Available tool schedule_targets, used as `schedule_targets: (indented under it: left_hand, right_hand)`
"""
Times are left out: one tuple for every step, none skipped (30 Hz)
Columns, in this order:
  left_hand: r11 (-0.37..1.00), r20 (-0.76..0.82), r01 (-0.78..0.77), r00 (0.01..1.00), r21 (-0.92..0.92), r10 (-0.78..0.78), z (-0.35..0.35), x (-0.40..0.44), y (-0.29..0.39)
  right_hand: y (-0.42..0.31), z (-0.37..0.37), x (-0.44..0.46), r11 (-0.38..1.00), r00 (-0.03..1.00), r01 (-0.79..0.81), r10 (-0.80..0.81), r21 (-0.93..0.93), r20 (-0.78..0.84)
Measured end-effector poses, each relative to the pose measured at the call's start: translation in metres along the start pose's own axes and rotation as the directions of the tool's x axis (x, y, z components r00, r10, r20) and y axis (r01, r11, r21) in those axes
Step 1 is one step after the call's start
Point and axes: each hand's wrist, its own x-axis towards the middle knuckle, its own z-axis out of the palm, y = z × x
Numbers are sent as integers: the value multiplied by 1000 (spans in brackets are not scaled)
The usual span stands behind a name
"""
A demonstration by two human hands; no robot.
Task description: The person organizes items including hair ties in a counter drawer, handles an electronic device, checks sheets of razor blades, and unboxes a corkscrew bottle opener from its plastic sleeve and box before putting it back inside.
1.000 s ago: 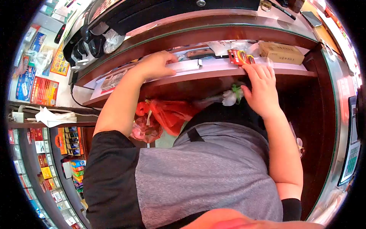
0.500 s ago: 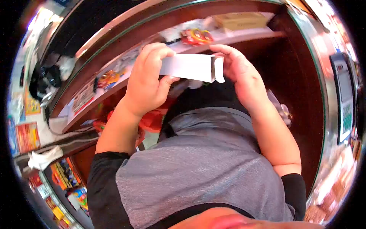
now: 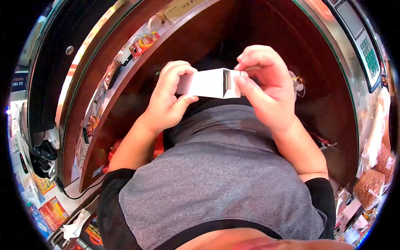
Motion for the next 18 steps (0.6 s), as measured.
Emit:
schedule_targets:
  left_hand:
    - [998,-6,-3,1000,-57,2,3,-1,-2]
    - [997,-8,-6,1000,-73,5,5,-3,-3]
    - [996,-15,-9,1000,-88,8,7,-4,-4]
    - [995,-25,-12,1000,-101,10,8,-6,-5]
    - [993,-49,-8,999,-119,2,9,-8,-6]
    - [991,-75,-4,997,-136,-7,10,-10,-7]
    - [989,-102,2,995,-151,-17,9,-11,-8]
    - [986,-128,11,991,-165,-32,8,-14,-8]
    - [984,-154,20,987,-176,-47,7,-16,-8]
    - [982,-178,28,982,-186,-62,5,-17,-7]
    - [981,-180,10,983,-195,-46,4,-18,-6]
    - [980,-173,31,983,-198,-66,3,-20,-3]
    - [970,-190,22,979,-244,-71,6,-22,-3]
    - [957,-206,11,976,-291,-74,8,-23,-5]
    - [983,-210,-4,977,-186,-36,5,-23,-4]
    - [997,-210,-21,978,-79,4,2,-21,-3]
    - [999,-207,-37,977,28,42,-2,-20,0]
    - [989,-199,-59,976,139,87,-6,-16,4]
  right_hand:
    - [-3,-9,3,978,990,127,-113,-169,86]
    - [-8,-14,5,910,959,262,-208,-321,192]
    - [-17,-12,5,948,974,149,-91,-283,208]
    - [-18,-11,5,941,967,179,-114,-289,228]
    - [-19,-9,5,933,958,210,-136,-293,252]
    - [-20,-8,5,925,947,242,-159,-294,278]
    - [-22,-6,5,947,947,209,-133,-246,293]
    - [-24,-5,6,936,934,246,-159,-253,320]
    - [-26,-5,7,924,919,285,-187,-256,347]
    - [-27,-4,8,911,903,324,-216,-257,372]
    - [-28,-2,9,909,893,334,-220,-252,392]
    - [-28,-1,10,905,886,350,-236,-241,399]
    - [-29,1,10,901,879,365,-251,-234,405]
    - [-29,1,10,896,873,380,-265,-229,409]
    - [-30,1,9,920,893,327,-226,-218,389]
    - [-31,1,7,939,911,274,-184,-207,370]
    - [-31,1,6,956,925,220,-141,-194,352]
    - [-18,1,4,955,953,200,-138,-218,268]
